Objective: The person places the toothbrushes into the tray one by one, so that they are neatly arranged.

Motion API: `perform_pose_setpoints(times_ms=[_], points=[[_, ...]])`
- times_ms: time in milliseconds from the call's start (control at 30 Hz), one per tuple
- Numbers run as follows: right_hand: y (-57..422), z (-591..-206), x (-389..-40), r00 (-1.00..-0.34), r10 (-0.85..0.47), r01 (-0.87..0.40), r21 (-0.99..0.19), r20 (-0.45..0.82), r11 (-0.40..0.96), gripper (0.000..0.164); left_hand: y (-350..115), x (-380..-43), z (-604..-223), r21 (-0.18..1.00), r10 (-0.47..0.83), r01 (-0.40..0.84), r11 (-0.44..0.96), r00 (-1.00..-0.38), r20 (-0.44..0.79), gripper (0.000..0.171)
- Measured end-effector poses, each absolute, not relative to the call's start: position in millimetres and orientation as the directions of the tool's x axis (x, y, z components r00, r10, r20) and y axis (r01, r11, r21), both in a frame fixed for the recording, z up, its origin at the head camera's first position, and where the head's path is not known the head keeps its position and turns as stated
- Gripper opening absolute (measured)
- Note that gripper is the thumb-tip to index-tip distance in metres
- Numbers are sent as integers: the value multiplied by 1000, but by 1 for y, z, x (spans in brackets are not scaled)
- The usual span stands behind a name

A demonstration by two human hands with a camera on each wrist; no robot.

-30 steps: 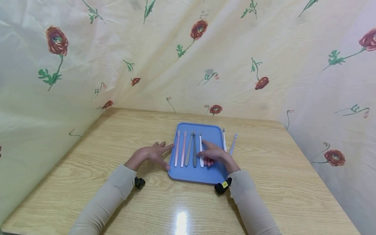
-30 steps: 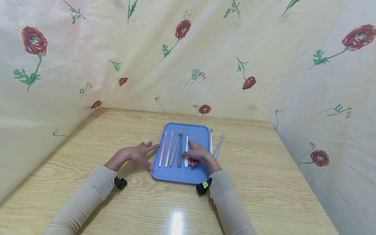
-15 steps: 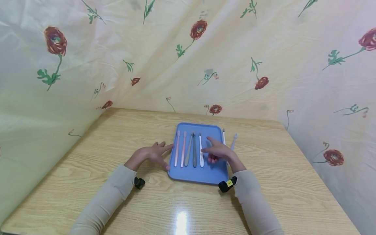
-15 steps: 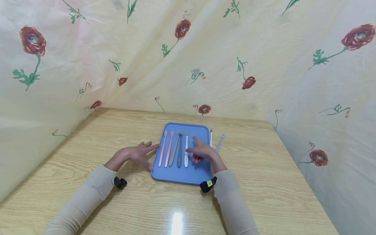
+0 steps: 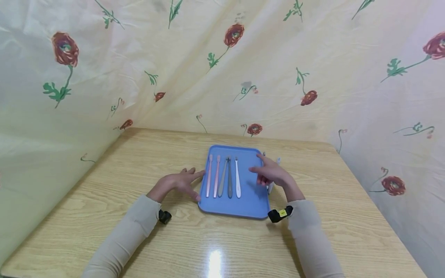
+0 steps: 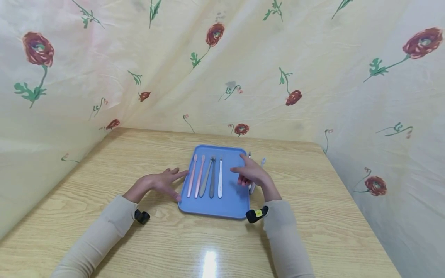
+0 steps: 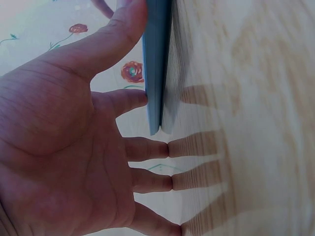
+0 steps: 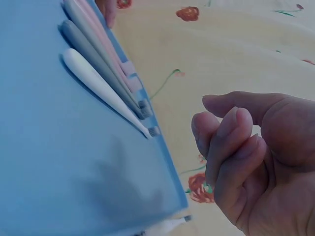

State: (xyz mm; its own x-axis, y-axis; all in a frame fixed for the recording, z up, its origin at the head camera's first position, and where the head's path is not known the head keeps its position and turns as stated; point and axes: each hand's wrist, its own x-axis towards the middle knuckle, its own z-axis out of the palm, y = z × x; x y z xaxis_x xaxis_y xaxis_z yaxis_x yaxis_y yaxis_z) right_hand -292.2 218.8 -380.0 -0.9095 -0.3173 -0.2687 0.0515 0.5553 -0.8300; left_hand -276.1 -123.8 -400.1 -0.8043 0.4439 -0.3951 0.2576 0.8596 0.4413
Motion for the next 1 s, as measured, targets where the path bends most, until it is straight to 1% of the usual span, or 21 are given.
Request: perform_pose_setpoints(times_ms=[167,433,1000], points=[[228,-377,-291,-918,-299,63,-838,-263,543,88,-123,-277,-401,447,446,257,857,-805,-392,106],[244,-375,-291,-926,-274,76,-838,-261,540,86,-123,-275,-399,445,443,254,859,-804,-397,105],[281,-380,-283,-933,-243,106,-845,-267,524,92,-123,-278,-401,444,456,271,854,-800,-389,107]])
